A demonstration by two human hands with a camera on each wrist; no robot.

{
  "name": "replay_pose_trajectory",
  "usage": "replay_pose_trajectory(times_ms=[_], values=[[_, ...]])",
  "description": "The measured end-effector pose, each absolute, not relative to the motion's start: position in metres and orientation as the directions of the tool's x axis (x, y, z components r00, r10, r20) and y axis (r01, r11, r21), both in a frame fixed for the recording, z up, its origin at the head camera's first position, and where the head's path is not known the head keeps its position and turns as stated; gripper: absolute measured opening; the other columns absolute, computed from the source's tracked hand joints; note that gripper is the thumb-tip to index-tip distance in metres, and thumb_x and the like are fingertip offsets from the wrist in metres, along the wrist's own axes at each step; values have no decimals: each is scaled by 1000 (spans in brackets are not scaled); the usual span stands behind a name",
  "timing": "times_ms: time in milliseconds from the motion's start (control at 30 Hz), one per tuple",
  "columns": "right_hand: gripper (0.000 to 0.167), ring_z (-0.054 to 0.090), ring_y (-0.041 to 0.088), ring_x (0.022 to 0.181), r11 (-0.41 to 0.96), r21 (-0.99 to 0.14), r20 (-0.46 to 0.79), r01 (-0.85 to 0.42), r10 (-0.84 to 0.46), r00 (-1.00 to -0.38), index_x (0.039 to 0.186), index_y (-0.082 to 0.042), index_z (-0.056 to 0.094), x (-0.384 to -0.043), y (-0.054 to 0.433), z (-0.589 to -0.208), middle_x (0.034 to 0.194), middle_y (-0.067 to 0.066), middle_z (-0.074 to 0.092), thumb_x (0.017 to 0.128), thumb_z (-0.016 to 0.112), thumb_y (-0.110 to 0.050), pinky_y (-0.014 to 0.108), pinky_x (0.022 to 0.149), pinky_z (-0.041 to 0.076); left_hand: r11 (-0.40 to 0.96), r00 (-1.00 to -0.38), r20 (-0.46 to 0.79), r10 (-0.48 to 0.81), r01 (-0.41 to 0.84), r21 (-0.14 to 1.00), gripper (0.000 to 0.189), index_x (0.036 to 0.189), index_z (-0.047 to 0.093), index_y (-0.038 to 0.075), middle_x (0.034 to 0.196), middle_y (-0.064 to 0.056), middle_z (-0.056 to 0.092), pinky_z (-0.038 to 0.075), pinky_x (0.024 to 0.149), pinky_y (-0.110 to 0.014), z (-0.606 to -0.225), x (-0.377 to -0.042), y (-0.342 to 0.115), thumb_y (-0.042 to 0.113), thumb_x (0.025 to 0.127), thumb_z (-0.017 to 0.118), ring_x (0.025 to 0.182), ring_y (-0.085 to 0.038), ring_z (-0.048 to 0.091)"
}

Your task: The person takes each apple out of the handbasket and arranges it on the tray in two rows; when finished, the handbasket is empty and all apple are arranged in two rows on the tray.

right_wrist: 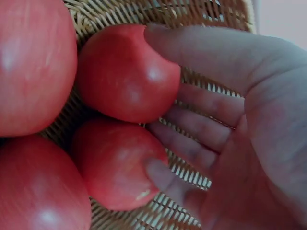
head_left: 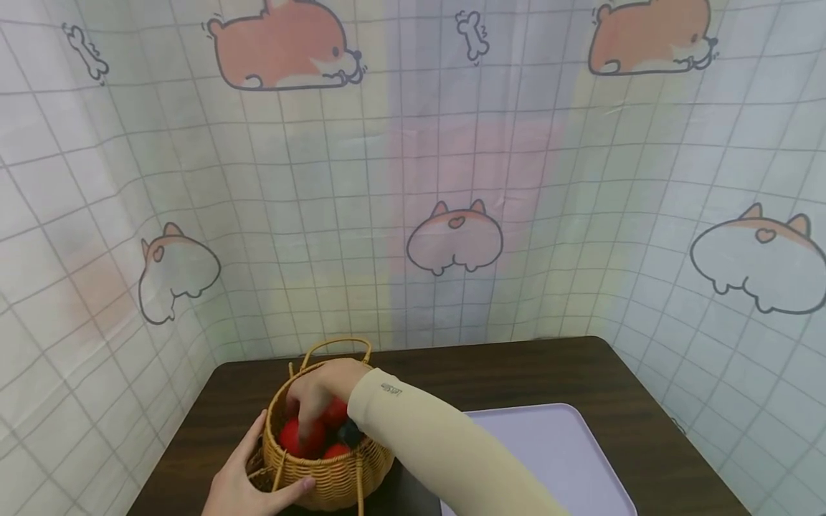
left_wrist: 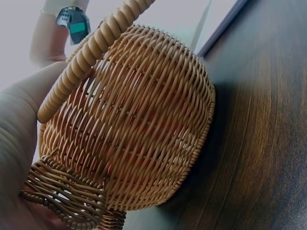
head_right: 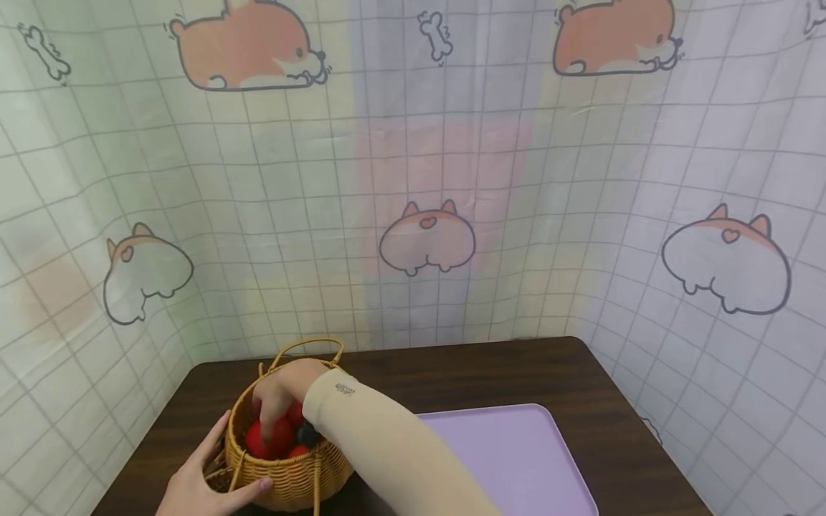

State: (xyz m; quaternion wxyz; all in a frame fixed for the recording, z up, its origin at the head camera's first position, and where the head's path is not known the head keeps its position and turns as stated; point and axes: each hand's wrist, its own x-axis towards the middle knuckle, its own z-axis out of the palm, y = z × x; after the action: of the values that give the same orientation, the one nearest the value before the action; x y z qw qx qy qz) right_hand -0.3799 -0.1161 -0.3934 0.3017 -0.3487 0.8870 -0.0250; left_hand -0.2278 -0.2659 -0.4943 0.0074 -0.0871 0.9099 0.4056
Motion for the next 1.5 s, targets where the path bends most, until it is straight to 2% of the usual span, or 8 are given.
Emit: replay_pose_trajectory(times_ms=[233, 367, 567, 800, 1100, 1233, 1367, 1500], values=[[55, 61, 1, 115, 734, -231, -503, -639, -652, -568, 145, -38, 68, -380, -124, -404, 131, -22, 67, 94, 89, -34, 25, 102, 56, 655, -986, -69, -151, -152, 740, 139, 182, 13, 24, 172, -31, 43, 64, 102, -59, -493, -227, -264, 71, 79, 93, 143, -52, 61], [54, 62, 2, 111, 741, -219, -516, -635, -640, -569, 141, -39, 69, -381, -126, -408, 126, -21, 68, 92, 91, -33, 26, 98, 57, 655, -987, -57, -150, -143, 742, 139, 182, 13, 25, 172, -31, 44, 64, 102, -59, -495, -226, -264, 70, 79, 94, 144, -53, 61], [58, 62, 1, 111, 740, -192, -536, -644, -629, -563, 140, -40, 69, -384, -126, -413, 127, -22, 67, 89, 95, -37, 25, 97, 58, 657, -988, -41, -149, -129, 743, 139, 181, 15, 24, 172, -31, 43, 63, 104, -61, -497, -226, -262, 69, 77, 95, 145, -56, 59], [45, 65, 3, 106, 729, -209, -548, -652, -639, -539, 130, -34, 73, -387, -127, -416, 117, -19, 69, 90, 93, -39, 25, 93, 58, 648, -988, -36, -148, -124, 751, 139, 181, 15, 25, 173, -31, 42, 63, 104, -61, -498, -226, -261, 68, 77, 96, 143, -56, 60], [34, 69, 6, 95, 701, -189, -462, -687, -681, -568, 115, -29, 74, -389, -127, -414, 103, -16, 71, 89, 91, -44, 24, 83, 59, 654, -988, -50, -148, -136, 744, 138, 182, 13, 27, 175, -31, 38, 62, 105, -64, -497, -228, -264, 69, 79, 95, 146, -57, 57], [38, 70, 6, 97, 670, -208, -445, -713, -714, -541, 119, -28, 76, -391, -126, -404, 105, -16, 72, 89, 89, -46, 23, 84, 59, 653, -988, -55, -145, -138, 745, 139, 182, 12, 26, 176, -31, 38, 62, 106, -62, -496, -228, -266, 69, 79, 95, 147, -55, 57], [45, 69, 3, 98, 666, -214, -425, -715, -722, -546, 126, -29, 77, -392, -119, -393, 109, -18, 72, 88, 89, -49, 22, 84, 60, 661, -988, -56, -146, -139, 737, 139, 182, 12, 25, 176, -31, 37, 61, 107, -63, -496, -228, -267, 69, 79, 94, 148, -56, 55], [43, 69, 4, 95, 652, -257, -373, -714, -748, -549, 120, -26, 79, -393, -104, -385, 106, -17, 73, 87, 91, -51, 22, 81, 61, 660, -988, -46, -148, -134, 740, 140, 182, 13, 25, 176, -30, 38, 62, 106, -62, -495, -227, -266, 69, 77, 95, 148, -55, 57]])
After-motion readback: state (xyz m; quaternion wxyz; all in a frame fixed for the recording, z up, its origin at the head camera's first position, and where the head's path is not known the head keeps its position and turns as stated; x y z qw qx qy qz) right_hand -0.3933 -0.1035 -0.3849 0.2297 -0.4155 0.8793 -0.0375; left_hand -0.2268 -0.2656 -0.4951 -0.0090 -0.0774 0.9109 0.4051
